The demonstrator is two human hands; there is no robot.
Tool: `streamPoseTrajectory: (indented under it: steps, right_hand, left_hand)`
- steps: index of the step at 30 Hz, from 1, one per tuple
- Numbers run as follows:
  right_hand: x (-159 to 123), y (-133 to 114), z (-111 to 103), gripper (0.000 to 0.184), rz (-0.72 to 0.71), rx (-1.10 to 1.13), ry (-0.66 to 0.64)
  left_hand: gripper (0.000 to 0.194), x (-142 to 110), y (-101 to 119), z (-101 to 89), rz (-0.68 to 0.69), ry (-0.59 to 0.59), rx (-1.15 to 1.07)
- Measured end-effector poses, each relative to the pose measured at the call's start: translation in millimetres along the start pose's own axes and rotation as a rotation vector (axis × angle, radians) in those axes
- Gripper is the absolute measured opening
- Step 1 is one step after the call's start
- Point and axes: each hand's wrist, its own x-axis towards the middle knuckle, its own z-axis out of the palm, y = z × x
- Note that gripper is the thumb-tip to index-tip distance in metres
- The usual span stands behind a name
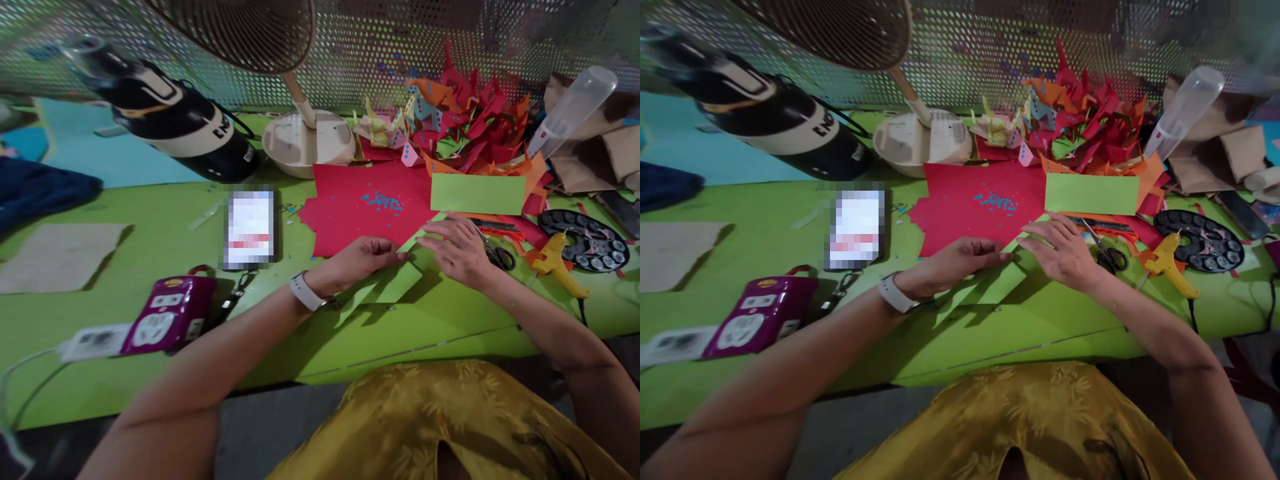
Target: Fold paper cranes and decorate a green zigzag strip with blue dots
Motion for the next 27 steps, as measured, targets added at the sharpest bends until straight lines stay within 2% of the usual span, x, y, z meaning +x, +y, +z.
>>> streamPoseTrajectory:
  steps: [2, 5, 10, 14, 18, 20, 23, 25, 27]
  right_hand:
    - [0, 0, -1, 0.036, -0.016, 0.012, -0.005]
    - [0, 0, 0, 0.039, -0.027, 0.024, -0.107]
    - [-2, 1, 7, 0.028, -0.022, 0.048, -0.170]
    - [-5, 3, 6, 0.025, -0.118, 0.063, -0.133]
    - [-8, 5, 1, 0.029, -0.202, 0.059, -0.137]
    - [-11, 7, -1, 0.032, -0.217, 0.070, -0.188]
    - [-17, 9, 1, 0.033, -0.209, 0.087, -0.237]
    - [-22, 9, 4, 0.030, -0.191, 0.100, -0.245]
    - [-26, 8, 7, 0.029, -0.173, 0.108, -0.241]
  left_hand:
    - [0.034, 0, -2, -0.9, -0.023, 0.057, -0.067]
    - [0.036, 1, -5, -1.6, -0.050, 0.116, -0.171]
    - [0.038, 1, -13, 5.5, -0.086, 0.138, -0.195]
    - [0.045, -3, -17, 12.2, -0.066, 0.112, -0.021]
    - [0.049, -8, -17, 16.7, -0.051, -0.004, 0.318]
    - [0.049, -10, -18, 19.2, 0.062, 0.063, 0.615]
    - [0.045, -9, -24, 22.1, 0.304, 0.280, 1.045]
    - [0.040, -7, -32, 22.4, 0.495, 0.358, 1.193]
    - [0.036, -6, -41, 21.5, 0.696, 0.361, 1.266]
